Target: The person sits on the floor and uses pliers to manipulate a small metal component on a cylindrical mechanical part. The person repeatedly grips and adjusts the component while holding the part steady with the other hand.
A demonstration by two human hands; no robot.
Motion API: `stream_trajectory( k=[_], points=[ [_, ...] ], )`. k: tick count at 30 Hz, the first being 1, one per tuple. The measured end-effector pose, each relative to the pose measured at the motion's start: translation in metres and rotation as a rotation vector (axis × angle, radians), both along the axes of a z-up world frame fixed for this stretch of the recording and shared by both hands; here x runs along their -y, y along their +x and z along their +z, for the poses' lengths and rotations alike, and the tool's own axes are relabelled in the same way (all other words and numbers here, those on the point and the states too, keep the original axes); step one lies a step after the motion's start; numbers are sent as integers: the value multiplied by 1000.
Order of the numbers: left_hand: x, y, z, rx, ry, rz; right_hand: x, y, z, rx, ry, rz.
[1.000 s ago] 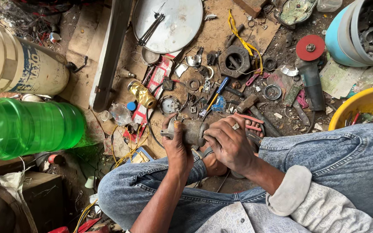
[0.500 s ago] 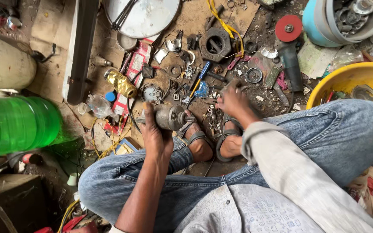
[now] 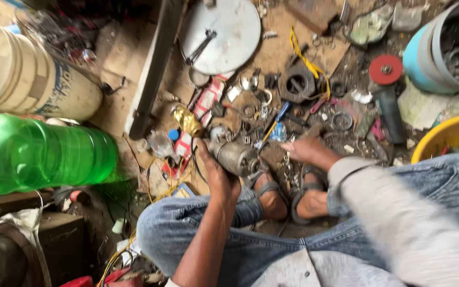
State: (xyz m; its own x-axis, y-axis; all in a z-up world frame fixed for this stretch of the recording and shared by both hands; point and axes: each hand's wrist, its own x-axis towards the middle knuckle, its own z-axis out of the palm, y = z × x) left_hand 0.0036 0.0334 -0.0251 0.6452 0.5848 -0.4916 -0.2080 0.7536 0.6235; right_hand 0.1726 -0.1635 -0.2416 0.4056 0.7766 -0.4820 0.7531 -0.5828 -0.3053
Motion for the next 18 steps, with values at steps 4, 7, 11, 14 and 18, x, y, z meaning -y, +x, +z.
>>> stream_trajectory(
  k=[4, 7, 11, 14, 18],
  points=[
    [-3, 0, 9, -1, 4, 50, 10, 24, 100, -334, -3, -206],
    [-2, 0, 17, -66, 92, 62, 39, 19, 180, -488, 243, -208],
    [-1, -2, 22, -114, 290, 108, 59, -19, 240, -802, 456, -369],
    [-1, 0, 24, -109, 322, 135, 59, -50, 250, -763, 568, -377],
    [-2, 5, 23, -91, 374, 152, 56, -66, 246, -394, 688, -303]
  ],
)
